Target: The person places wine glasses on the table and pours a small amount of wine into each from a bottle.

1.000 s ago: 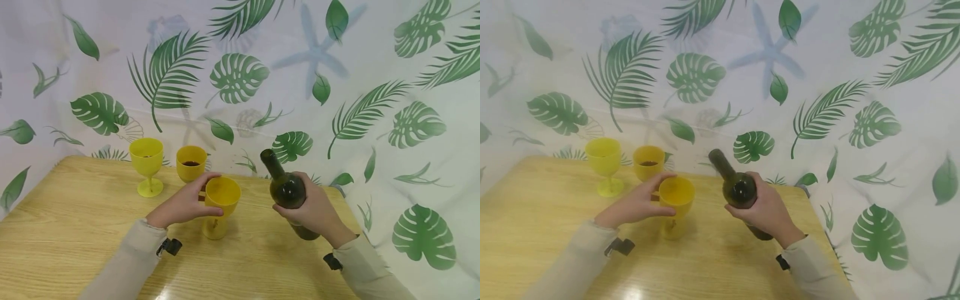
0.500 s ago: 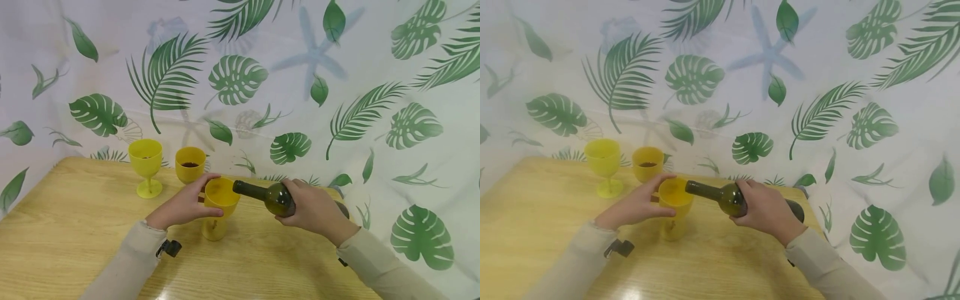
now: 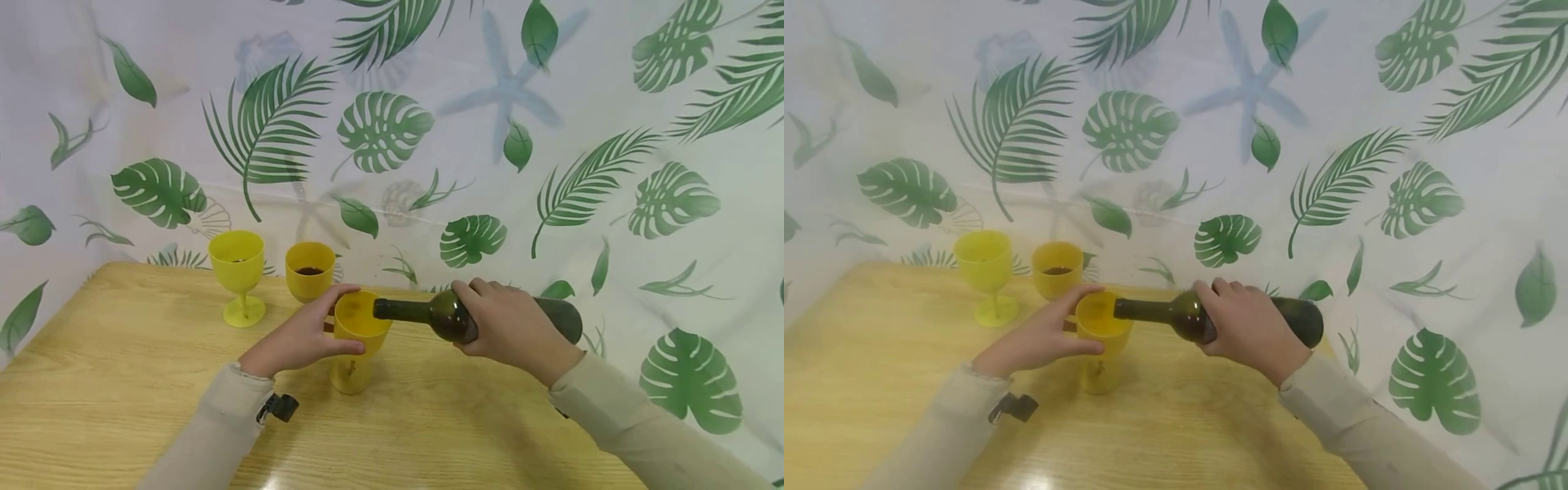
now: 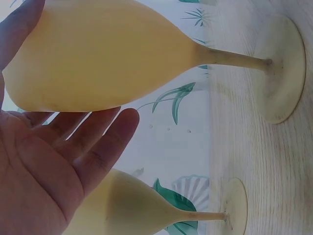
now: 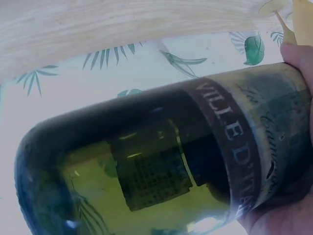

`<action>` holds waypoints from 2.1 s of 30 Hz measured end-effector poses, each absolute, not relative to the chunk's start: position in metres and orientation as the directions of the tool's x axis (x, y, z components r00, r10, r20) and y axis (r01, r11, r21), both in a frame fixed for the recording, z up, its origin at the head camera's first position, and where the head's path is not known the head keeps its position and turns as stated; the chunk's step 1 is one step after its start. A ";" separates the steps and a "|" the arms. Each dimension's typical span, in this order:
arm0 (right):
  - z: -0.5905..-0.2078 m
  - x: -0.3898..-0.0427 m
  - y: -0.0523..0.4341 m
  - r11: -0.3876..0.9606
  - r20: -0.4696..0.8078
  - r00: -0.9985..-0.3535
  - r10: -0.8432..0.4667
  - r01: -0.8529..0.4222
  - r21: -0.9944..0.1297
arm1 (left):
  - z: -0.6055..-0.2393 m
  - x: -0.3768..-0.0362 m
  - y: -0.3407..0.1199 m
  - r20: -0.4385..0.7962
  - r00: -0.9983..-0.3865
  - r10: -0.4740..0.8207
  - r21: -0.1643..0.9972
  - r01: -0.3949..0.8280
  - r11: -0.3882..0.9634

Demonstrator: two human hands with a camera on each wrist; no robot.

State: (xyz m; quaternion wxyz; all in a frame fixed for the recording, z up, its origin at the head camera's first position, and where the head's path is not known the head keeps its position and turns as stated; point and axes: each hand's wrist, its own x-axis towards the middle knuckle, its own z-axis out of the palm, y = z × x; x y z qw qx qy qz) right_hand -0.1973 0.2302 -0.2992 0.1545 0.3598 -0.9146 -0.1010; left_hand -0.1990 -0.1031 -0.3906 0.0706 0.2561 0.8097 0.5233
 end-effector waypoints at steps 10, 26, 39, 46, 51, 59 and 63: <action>-0.293 -0.196 0.223 0.686 0.203 -0.667 -0.716 -0.620 0.381 | -0.392 -0.199 -0.102 0.149 -0.856 0.494 0.890 0.334 0.310; -0.285 -0.197 0.217 0.681 0.184 -0.676 -0.713 -0.608 0.407 | -0.392 -0.198 -0.102 0.152 -0.860 0.487 0.886 0.336 0.319; -0.276 -0.196 0.216 0.641 0.174 -0.648 -0.742 -0.609 0.466 | -0.392 -0.199 -0.103 0.135 -0.867 0.480 0.889 0.320 0.327; -0.273 -0.195 0.217 0.629 0.179 -0.635 -0.752 -0.607 0.487 | -0.393 -0.201 -0.103 0.140 -0.862 0.488 0.890 0.325 0.319; -0.273 -0.195 0.219 0.622 0.186 -0.625 -0.758 -0.608 0.494 | -0.392 -0.200 -0.103 0.142 -0.859 0.492 0.890 0.328 0.316; -0.268 -0.193 0.220 0.615 0.185 -0.620 -0.763 -0.607 0.503 | -0.390 -0.198 -0.103 0.148 -0.862 0.486 0.880 0.338 0.333; -0.266 -0.192 0.219 0.620 0.178 -0.630 -0.756 -0.600 0.506 | -0.390 -0.198 -0.103 0.150 -0.862 0.485 0.878 0.342 0.336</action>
